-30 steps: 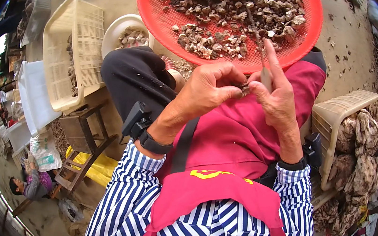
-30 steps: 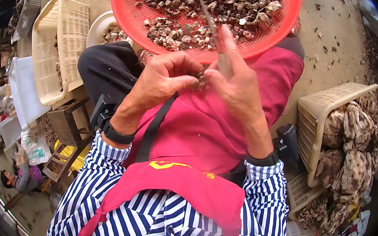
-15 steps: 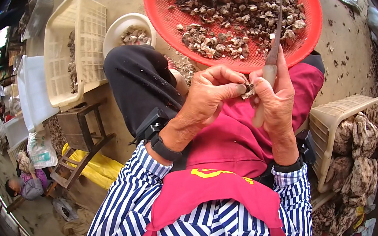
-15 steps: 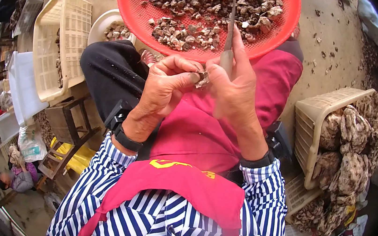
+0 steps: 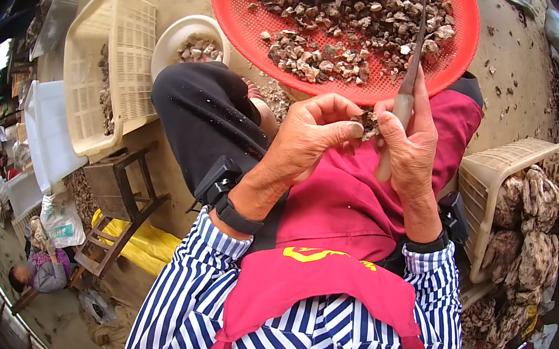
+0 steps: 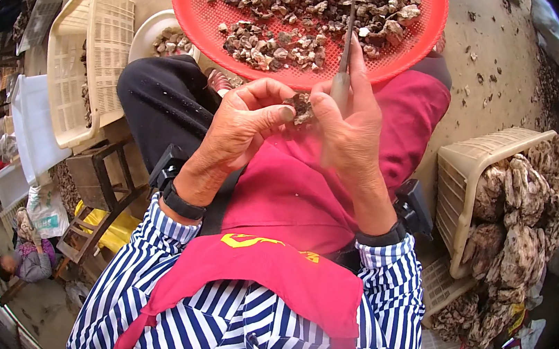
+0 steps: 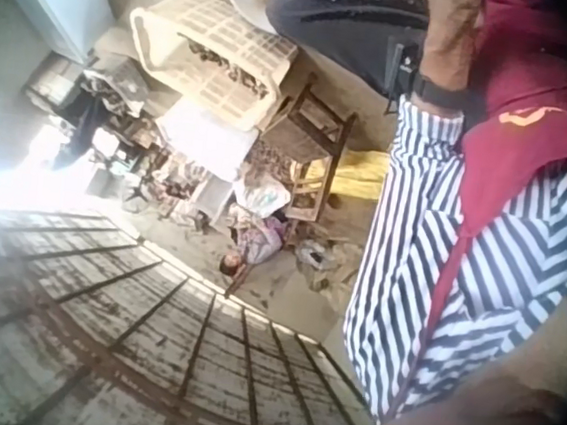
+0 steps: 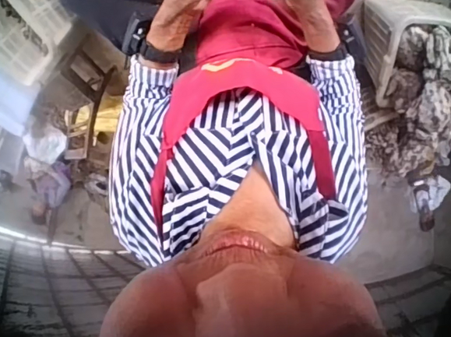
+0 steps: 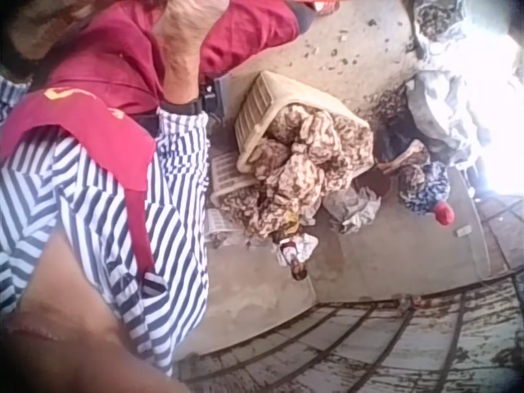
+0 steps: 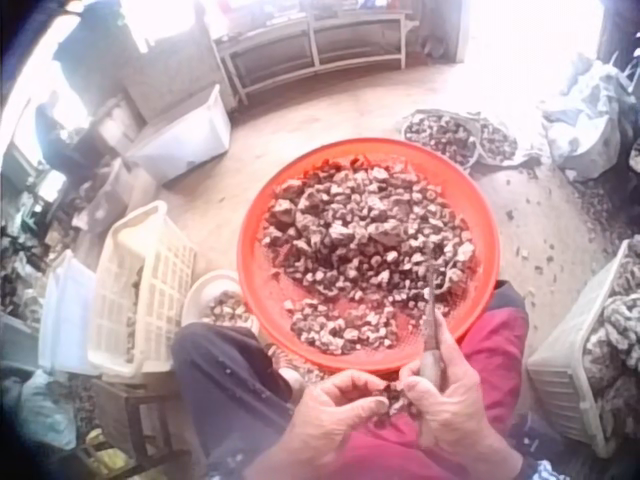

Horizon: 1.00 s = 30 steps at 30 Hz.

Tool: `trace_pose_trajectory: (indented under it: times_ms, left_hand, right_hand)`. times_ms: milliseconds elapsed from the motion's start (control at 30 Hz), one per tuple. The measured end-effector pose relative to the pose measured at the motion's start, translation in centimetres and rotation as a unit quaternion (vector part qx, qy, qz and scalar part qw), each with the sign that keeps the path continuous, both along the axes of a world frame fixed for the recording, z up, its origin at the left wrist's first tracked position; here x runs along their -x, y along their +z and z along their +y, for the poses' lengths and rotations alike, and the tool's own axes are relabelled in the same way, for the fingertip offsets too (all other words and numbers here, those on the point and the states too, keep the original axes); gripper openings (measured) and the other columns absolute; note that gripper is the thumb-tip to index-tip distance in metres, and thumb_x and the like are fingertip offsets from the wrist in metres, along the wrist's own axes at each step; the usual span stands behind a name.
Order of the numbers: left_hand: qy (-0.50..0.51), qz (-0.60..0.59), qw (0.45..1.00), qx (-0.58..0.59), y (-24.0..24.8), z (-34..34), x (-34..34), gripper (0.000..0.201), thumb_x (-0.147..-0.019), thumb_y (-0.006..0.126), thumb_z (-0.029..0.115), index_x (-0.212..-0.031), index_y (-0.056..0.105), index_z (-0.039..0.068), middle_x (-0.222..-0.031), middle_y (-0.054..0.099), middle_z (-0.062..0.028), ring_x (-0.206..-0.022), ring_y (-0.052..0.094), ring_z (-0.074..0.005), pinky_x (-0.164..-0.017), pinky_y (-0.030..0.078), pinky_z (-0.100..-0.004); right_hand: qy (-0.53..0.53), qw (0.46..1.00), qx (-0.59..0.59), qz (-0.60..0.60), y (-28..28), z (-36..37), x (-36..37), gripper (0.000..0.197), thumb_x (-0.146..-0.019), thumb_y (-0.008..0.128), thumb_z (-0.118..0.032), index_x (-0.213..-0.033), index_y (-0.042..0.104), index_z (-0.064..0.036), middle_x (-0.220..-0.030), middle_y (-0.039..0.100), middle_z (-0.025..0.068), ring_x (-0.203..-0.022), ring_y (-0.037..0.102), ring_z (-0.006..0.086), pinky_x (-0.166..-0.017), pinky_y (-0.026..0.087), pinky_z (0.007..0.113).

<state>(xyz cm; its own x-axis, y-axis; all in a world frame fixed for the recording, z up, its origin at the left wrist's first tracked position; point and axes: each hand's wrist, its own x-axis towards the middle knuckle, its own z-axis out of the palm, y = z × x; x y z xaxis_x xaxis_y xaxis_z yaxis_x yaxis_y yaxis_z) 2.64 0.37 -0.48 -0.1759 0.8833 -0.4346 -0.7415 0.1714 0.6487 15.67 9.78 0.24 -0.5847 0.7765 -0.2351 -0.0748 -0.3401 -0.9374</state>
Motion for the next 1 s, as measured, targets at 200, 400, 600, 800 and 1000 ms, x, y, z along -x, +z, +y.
trace_pose_trajectory:
  times_ms: [200, 400, 600, 800, 1000]
  left_hand:
    - [0.027, 0.127, 0.992, 0.002, 0.2, 0.2, -0.3, 0.011, -0.081, 0.061, -0.006, -0.091, 0.061, 0.0, -0.084, 0.063, -0.0028, -0.078, 0.059, -0.0098, -0.071, 0.049, -0.0226]
    - [0.005, 0.517, 0.846, -0.134, 0.3, 0.4, -0.1, 0.017, -0.074, 0.06, -0.014, -0.084, 0.061, 0.0, -0.09, 0.061, -0.0037, -0.084, 0.059, -0.011, -0.072, 0.05, -0.0251]
    - [0.066, 0.378, 0.923, -0.023, 0.0, 0.4, -1.1, 0.019, -0.078, 0.064, -0.004, -0.095, 0.057, -0.001, -0.085, 0.062, -0.0059, -0.076, 0.06, -0.0106, -0.067, 0.051, -0.0238]
    - [-0.043, 0.147, 0.986, 0.063, 0.1, 0.5, -0.3, 0.016, -0.085, 0.064, 0.009, -0.094, 0.057, -0.002, -0.077, 0.061, -0.0043, -0.064, 0.057, -0.0081, -0.055, 0.046, -0.0185]
    - [-0.019, 0.176, 0.982, 0.072, 0.3, 0.6, -0.3, 0.011, -0.084, 0.065, 0.006, -0.09, 0.061, -0.002, -0.08, 0.064, -0.0055, -0.066, 0.058, -0.007, -0.056, 0.046, -0.0191]
  right_hand:
    - [0.012, 0.999, 0.038, 0.0, -0.5, -0.1, 0.0, 0.069, -0.089, 0.057, -0.012, -0.145, 0.018, -0.0106, -0.084, 0.057, 0.0035, -0.061, 0.049, 0.0047, -0.052, 0.043, 0.016]
    - [0.022, 0.992, 0.122, 0.032, -0.5, 0.3, -0.3, 0.067, -0.086, 0.055, -0.005, -0.143, 0.019, -0.0008, -0.088, 0.056, 0.0017, -0.071, 0.052, 0.0053, -0.061, 0.044, 0.018]
    - [-0.044, 0.999, -0.008, -0.031, -0.4, 0.1, 0.2, 0.069, -0.084, 0.055, 0.002, -0.144, 0.021, -0.0025, -0.086, 0.056, 0.0016, -0.075, 0.053, 0.0058, -0.066, 0.046, 0.019]
    - [-0.038, 0.989, -0.114, -0.086, -0.1, -0.5, 0.5, 0.071, -0.081, 0.054, 0.005, -0.144, 0.023, -0.0076, -0.083, 0.055, 0.0004, -0.073, 0.052, 0.0061, -0.067, 0.047, 0.019]
    - [0.026, 0.988, -0.126, -0.086, -0.4, -0.7, 0.2, 0.072, -0.079, 0.056, 0.005, -0.144, 0.025, -0.0074, -0.081, 0.054, 0.0, -0.074, 0.051, 0.0057, -0.068, 0.046, 0.02]
